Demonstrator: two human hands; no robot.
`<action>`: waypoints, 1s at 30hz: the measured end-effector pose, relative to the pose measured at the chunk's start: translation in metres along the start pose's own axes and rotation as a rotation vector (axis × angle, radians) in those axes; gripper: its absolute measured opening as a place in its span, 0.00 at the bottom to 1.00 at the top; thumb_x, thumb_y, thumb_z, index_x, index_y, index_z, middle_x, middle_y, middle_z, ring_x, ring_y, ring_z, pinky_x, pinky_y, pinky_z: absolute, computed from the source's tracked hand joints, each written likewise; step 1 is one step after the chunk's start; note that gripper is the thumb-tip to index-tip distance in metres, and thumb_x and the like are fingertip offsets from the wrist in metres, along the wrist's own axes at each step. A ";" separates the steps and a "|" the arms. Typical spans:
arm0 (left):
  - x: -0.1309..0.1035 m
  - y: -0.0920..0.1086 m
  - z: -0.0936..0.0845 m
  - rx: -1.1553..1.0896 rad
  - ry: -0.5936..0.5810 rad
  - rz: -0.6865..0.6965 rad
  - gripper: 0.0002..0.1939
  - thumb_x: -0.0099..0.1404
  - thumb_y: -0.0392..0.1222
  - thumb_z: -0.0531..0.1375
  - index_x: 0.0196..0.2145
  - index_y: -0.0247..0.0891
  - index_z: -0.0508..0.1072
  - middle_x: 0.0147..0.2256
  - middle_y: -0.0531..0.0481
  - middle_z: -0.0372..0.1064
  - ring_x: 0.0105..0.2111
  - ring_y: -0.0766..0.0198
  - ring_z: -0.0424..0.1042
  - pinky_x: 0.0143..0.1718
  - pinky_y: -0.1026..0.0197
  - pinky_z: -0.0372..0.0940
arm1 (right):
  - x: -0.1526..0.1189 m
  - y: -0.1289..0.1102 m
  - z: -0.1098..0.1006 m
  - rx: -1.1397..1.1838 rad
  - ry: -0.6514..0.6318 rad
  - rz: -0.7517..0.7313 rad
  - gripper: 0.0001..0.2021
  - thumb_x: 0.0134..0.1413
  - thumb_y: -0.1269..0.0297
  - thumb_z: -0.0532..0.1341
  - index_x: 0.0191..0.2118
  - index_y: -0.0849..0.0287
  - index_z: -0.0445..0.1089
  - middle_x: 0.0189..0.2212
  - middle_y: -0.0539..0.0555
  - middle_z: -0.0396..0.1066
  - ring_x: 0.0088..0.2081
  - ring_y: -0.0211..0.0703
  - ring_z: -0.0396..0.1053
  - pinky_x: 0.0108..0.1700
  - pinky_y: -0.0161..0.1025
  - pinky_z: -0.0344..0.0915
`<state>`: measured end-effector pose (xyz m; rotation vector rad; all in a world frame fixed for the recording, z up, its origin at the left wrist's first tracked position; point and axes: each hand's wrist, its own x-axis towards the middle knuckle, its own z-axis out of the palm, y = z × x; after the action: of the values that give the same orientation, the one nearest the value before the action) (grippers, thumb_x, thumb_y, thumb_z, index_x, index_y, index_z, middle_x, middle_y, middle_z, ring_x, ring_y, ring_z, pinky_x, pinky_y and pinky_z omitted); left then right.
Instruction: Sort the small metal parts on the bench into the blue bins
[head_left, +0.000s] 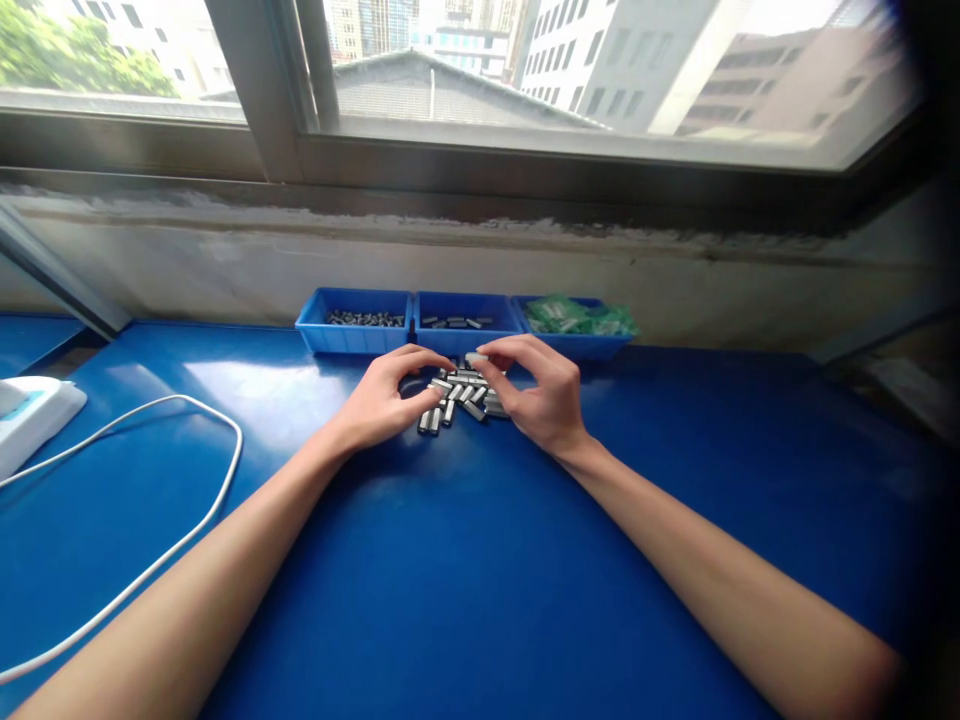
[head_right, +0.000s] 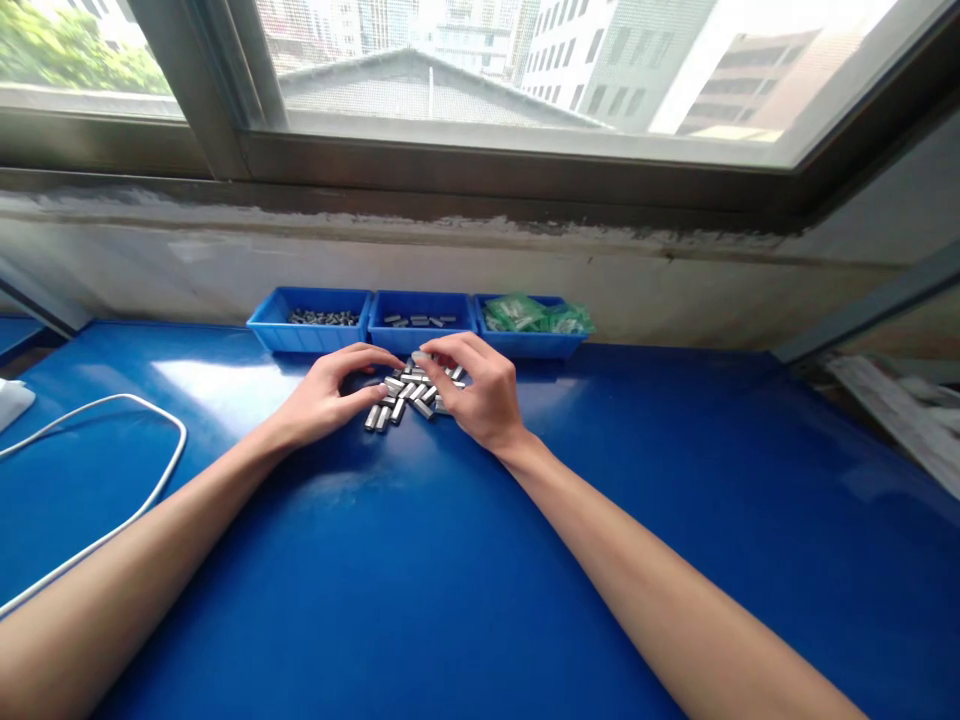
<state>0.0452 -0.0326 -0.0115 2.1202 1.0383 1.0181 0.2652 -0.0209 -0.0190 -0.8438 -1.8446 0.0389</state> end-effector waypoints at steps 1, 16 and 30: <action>0.000 0.000 0.000 0.002 -0.002 0.004 0.15 0.63 0.39 0.60 0.47 0.37 0.78 0.48 0.45 0.75 0.50 0.55 0.73 0.56 0.57 0.63 | 0.001 0.002 0.001 -0.008 0.044 0.015 0.03 0.61 0.63 0.66 0.38 0.55 0.77 0.34 0.53 0.78 0.33 0.42 0.75 0.39 0.40 0.74; 0.000 -0.003 -0.003 -0.212 0.142 -0.241 0.14 0.64 0.44 0.59 0.44 0.38 0.80 0.47 0.48 0.77 0.50 0.54 0.73 0.57 0.55 0.63 | -0.001 0.002 -0.007 0.012 -0.117 -0.062 0.11 0.58 0.69 0.62 0.46 0.55 0.76 0.41 0.56 0.79 0.43 0.49 0.74 0.49 0.48 0.72; 0.001 -0.020 0.002 -0.418 0.277 -0.252 0.10 0.58 0.40 0.62 0.36 0.39 0.81 0.41 0.49 0.79 0.46 0.54 0.75 0.52 0.56 0.67 | -0.010 -0.015 0.003 -0.033 -0.644 -0.456 0.15 0.68 0.70 0.56 0.55 0.58 0.73 0.55 0.55 0.75 0.62 0.55 0.60 0.60 0.53 0.56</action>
<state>0.0399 -0.0211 -0.0267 1.5043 1.0764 1.2936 0.2571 -0.0365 -0.0221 -0.4323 -2.6148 -0.0108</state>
